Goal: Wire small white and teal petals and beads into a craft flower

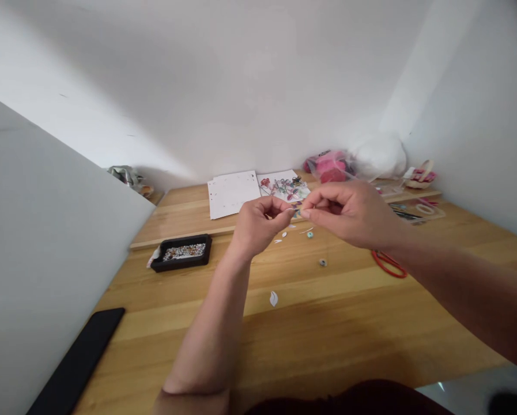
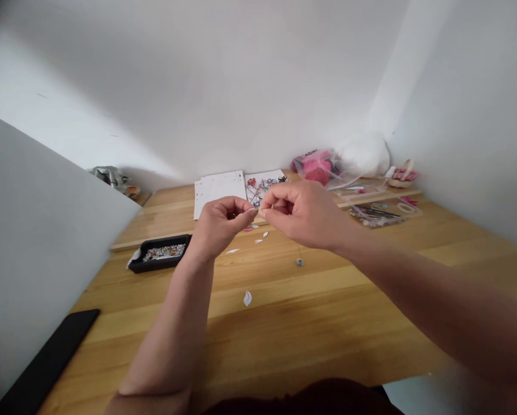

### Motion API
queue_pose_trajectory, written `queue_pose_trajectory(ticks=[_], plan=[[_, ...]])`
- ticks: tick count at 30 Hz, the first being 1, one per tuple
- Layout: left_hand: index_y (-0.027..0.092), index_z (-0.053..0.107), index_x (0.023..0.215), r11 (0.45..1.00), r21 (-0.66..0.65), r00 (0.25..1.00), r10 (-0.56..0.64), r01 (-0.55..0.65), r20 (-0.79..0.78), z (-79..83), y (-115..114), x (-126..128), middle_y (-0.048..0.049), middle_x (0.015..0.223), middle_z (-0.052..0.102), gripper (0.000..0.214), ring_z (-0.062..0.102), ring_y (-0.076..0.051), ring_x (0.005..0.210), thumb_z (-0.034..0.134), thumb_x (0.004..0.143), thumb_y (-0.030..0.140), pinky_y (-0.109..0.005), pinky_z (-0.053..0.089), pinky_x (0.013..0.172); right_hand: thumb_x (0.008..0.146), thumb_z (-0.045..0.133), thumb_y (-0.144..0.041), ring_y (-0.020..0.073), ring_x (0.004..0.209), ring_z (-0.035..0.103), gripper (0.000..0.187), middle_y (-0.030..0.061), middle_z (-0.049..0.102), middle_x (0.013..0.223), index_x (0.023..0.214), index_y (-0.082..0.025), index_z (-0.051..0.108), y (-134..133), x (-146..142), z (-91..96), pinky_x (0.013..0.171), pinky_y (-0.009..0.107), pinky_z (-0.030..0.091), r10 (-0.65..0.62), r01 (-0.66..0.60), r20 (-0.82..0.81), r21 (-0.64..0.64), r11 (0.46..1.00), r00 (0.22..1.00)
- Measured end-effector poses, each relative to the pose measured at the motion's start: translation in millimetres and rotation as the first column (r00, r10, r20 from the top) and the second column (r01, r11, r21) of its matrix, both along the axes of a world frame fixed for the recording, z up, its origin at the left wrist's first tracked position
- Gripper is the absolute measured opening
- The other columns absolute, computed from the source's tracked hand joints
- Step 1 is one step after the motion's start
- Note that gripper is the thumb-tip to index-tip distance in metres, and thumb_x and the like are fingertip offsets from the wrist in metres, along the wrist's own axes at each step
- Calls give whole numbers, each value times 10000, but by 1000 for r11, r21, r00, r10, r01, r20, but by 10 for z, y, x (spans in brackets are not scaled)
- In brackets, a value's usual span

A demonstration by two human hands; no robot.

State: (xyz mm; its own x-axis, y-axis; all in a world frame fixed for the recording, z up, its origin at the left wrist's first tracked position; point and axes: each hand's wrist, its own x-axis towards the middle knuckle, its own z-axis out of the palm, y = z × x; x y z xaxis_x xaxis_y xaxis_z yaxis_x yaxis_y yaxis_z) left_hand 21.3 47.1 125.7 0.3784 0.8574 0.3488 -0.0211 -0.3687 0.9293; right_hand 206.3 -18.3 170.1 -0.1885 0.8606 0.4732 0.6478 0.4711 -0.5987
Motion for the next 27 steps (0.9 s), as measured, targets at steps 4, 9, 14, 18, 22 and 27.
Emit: queue_pose_trajectory(ticks=[4,9,14,18,22,27], plan=[[158,678,760,994,23,991,-102,105,-84,22,-30,-26,15,639,611,140,442,-65,534,737,810,276,-220,329,508,829,720,-280,97,529,416,109,-27,536,582,767,-191,715,106,67,116,488,273,288,37,-37,6,-51,998,999],[170,711,794,975,-8,974,-224,224,15,19,-14,-48,7,710,637,142,489,-78,618,772,807,298,-222,385,576,777,775,-371,96,561,450,215,-9,580,627,732,-171,710,280,138,44,506,263,317,86,-128,-220,-183,975,972],[173,720,749,964,-36,949,-251,262,191,-10,19,-32,-45,946,741,128,637,-120,835,794,787,271,-246,494,752,721,822,-444,67,469,384,301,-33,552,594,740,-178,682,360,124,-306,438,246,268,0,-188,-475,-349,918,880],[178,734,757,934,-85,923,-323,347,210,-44,3,-20,-49,836,754,122,674,-152,829,792,797,277,-298,523,802,658,848,-429,60,446,369,311,-38,550,571,688,-189,652,323,25,-488,421,235,277,-32,-272,-641,-370,888,767],[174,750,760,929,-150,931,-309,339,194,-48,-28,-5,-30,711,726,123,626,-120,666,819,770,276,-277,503,706,701,817,-427,64,446,395,287,-35,555,581,715,-184,664,238,-29,-583,420,231,290,-36,-233,-639,-331,914,768],[161,738,715,952,-234,957,-137,199,255,-72,-73,-11,-25,686,715,164,616,-110,650,842,719,287,-257,496,689,839,713,-395,125,582,538,214,2,629,687,889,-187,705,35,67,-618,521,261,415,-32,-87,-425,-257,962,905]])
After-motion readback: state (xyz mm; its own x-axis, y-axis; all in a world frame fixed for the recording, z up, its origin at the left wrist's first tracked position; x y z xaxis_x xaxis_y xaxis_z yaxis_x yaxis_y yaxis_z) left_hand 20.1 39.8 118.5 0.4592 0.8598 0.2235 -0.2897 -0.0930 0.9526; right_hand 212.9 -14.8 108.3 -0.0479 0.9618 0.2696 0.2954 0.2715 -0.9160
